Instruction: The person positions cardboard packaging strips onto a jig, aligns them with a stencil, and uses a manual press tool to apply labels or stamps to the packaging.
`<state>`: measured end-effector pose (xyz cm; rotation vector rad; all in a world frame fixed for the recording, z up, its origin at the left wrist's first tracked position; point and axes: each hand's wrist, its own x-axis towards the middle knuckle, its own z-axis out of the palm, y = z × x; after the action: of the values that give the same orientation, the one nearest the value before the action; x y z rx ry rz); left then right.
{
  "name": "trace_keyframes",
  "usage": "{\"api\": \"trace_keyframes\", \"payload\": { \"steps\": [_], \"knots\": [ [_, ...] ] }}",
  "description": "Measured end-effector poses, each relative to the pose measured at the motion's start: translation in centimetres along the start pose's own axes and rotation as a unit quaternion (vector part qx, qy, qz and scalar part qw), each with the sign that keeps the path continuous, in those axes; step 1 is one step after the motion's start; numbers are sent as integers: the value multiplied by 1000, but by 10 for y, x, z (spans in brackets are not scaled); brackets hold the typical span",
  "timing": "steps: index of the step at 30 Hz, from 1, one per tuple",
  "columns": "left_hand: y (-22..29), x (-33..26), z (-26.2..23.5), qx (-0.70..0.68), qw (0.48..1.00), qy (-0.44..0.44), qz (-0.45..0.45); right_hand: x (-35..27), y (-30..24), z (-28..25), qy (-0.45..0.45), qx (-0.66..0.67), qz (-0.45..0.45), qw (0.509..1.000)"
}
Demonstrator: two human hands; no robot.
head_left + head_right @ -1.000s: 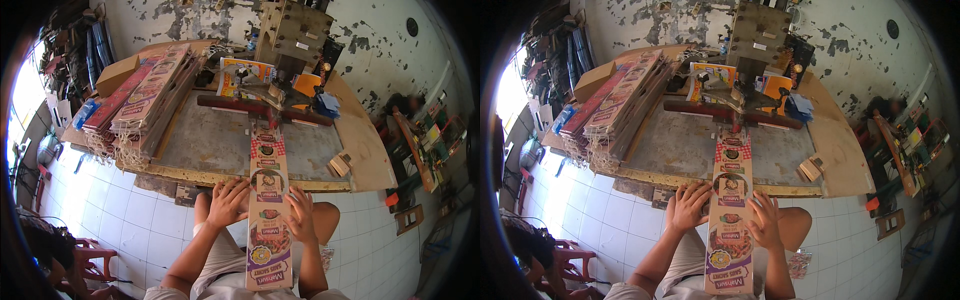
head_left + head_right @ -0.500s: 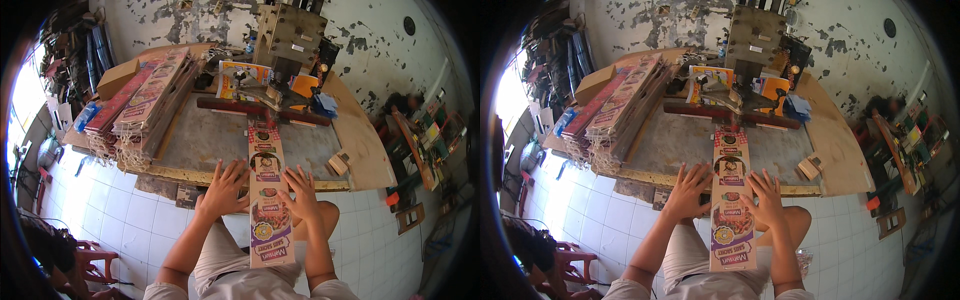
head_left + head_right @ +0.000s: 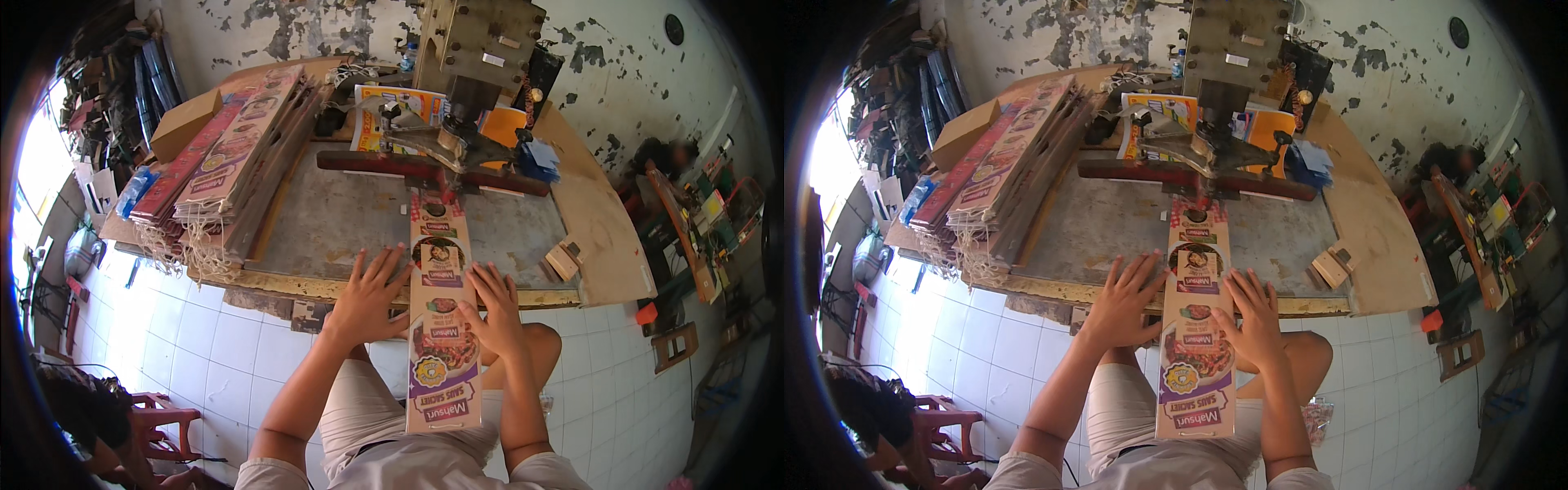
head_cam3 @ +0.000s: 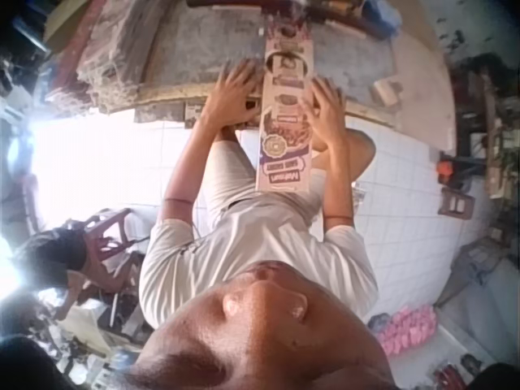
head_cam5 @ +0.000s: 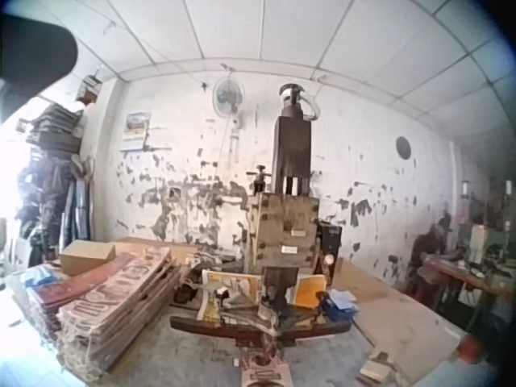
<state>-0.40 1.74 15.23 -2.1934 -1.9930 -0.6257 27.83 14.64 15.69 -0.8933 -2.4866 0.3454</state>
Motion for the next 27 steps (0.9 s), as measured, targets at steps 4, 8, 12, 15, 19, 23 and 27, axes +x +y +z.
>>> {"api": "trace_keyframes", "payload": {
  "steps": [4,8,12,15,19,23,27],
  "knots": [
    [0,-3,-6,-35,999,17,-3,11,-2,1,-3,-10,-6,1000],
    [-3,-4,-3,-53,998,24,23,18,4,5,0,-27,-10,1000],
    [4,-4,1,-45,996,63,33,19,5,4,1,-30,-7,1000],
    [5,-1,5,-38,996,78,28,19,9,8,12,-20,-9,1000],
    [9,-2,7,-19,995,90,23,17,12,11,28,-15,-18,999],
    [10,0,9,-5,995,97,24,17,9,7,31,-5,-17,999],
    [15,0,10,-35,994,106,12,16,10,5,32,5,-17,999]
  ]
}}
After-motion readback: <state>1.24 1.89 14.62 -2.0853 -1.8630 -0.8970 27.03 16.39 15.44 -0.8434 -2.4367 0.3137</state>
